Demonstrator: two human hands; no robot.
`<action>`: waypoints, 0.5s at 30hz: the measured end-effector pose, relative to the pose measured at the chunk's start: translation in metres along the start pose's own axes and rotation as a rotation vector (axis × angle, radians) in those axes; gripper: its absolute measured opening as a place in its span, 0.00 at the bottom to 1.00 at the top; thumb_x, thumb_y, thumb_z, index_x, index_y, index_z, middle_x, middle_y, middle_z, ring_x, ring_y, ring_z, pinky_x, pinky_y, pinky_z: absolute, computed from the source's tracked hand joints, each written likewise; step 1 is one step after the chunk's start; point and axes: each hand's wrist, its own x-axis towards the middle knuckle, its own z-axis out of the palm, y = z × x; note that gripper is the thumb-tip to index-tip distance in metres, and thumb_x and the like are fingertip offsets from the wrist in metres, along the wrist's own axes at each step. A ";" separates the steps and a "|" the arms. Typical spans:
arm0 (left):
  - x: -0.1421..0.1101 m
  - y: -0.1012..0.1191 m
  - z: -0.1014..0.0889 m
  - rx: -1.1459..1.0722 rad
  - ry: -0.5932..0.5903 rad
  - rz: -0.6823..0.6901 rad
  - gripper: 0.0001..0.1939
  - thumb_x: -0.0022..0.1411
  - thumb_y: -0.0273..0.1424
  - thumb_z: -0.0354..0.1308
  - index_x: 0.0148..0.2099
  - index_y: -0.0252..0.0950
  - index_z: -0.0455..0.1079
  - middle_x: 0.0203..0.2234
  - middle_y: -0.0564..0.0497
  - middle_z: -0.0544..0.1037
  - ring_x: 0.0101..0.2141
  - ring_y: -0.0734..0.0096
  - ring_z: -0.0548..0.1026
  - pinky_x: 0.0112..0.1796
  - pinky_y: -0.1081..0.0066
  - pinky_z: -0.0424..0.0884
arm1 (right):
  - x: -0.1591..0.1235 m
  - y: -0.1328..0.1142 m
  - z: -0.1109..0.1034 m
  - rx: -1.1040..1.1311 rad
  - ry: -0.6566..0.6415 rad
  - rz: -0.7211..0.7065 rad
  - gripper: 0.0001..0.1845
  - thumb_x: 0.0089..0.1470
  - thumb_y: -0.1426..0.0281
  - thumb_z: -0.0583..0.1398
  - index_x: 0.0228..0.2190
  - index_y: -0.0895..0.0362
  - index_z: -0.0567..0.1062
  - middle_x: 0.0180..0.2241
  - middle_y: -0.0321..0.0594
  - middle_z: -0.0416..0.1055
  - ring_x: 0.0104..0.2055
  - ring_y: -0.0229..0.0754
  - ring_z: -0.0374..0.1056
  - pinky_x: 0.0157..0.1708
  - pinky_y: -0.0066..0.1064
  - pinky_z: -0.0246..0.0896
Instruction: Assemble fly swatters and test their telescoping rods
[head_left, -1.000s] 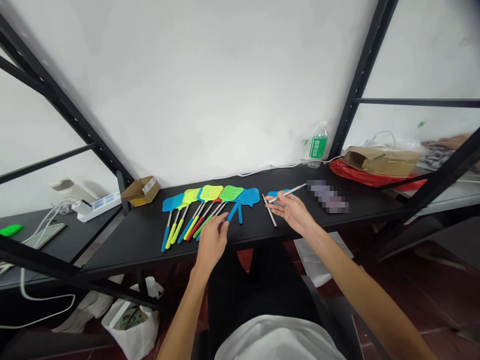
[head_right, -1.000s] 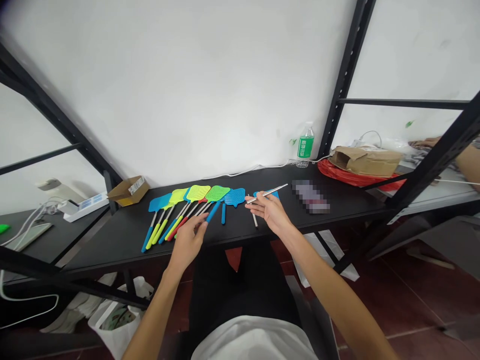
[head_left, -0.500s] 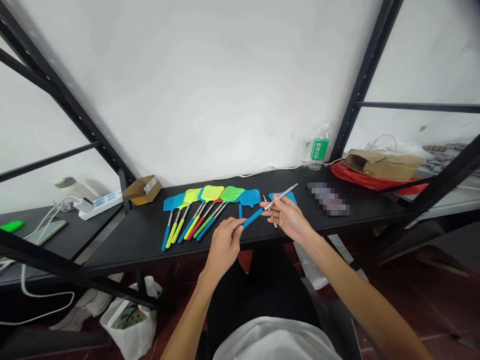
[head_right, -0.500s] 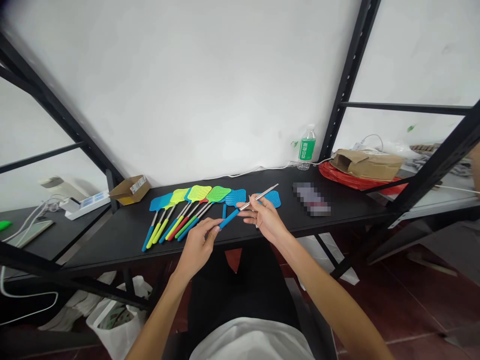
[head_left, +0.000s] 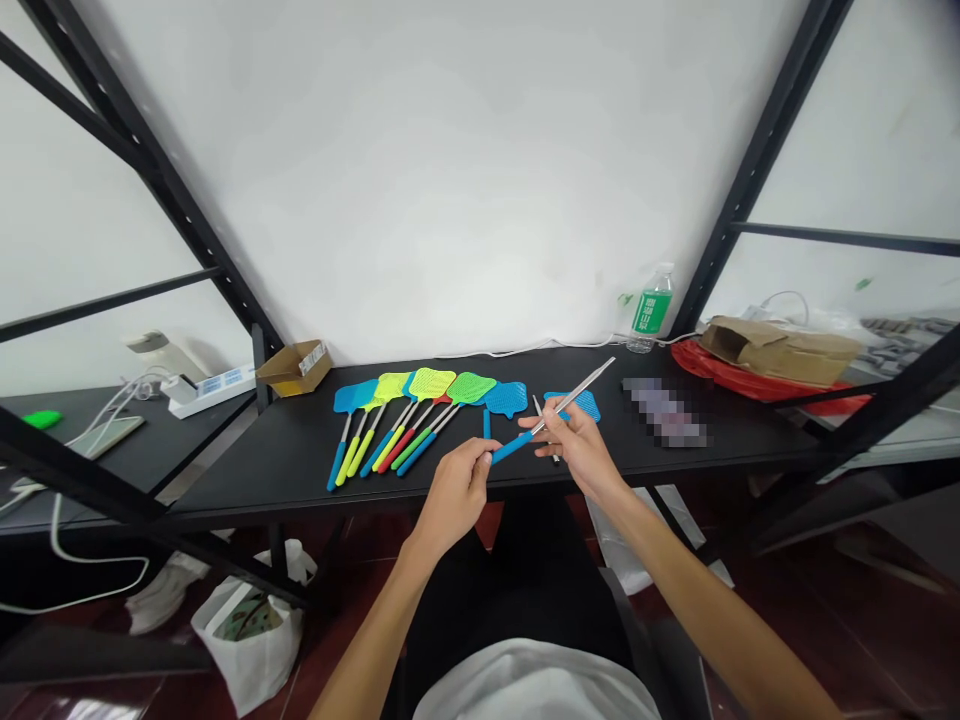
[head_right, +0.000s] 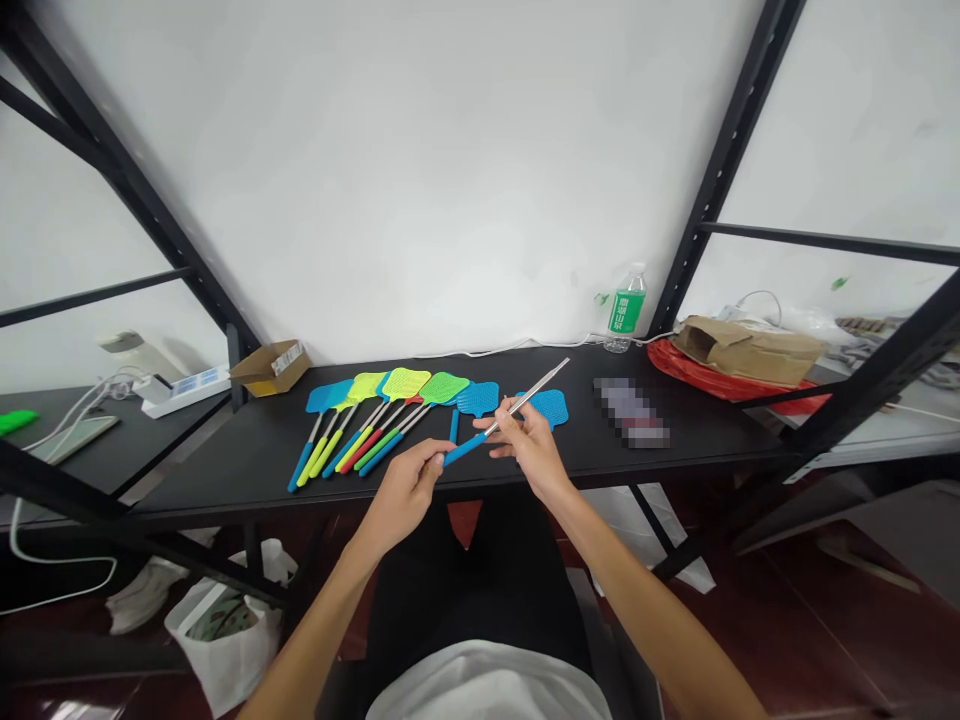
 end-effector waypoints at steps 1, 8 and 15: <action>0.000 -0.001 0.001 -0.026 -0.008 -0.020 0.18 0.73 0.36 0.44 0.52 0.38 0.74 0.29 0.50 0.74 0.28 0.67 0.70 0.31 0.68 0.63 | -0.001 0.002 0.002 0.012 -0.002 -0.002 0.25 0.52 0.46 0.65 0.38 0.51 0.67 0.41 0.43 0.81 0.40 0.47 0.79 0.30 0.29 0.73; 0.001 0.007 0.016 -0.350 -0.058 -0.026 0.20 0.73 0.43 0.47 0.51 0.35 0.73 0.32 0.49 0.76 0.31 0.68 0.71 0.34 0.70 0.66 | -0.021 0.019 0.034 0.100 -0.189 0.020 0.17 0.57 0.51 0.63 0.37 0.51 0.73 0.47 0.43 0.79 0.50 0.51 0.75 0.36 0.35 0.75; 0.001 0.011 0.011 -0.304 -0.049 -0.006 0.17 0.72 0.41 0.49 0.47 0.37 0.75 0.36 0.49 0.78 0.35 0.66 0.73 0.36 0.71 0.65 | -0.018 0.007 0.028 0.166 -0.066 -0.010 0.21 0.60 0.51 0.61 0.49 0.48 0.73 0.53 0.43 0.77 0.50 0.49 0.74 0.40 0.36 0.73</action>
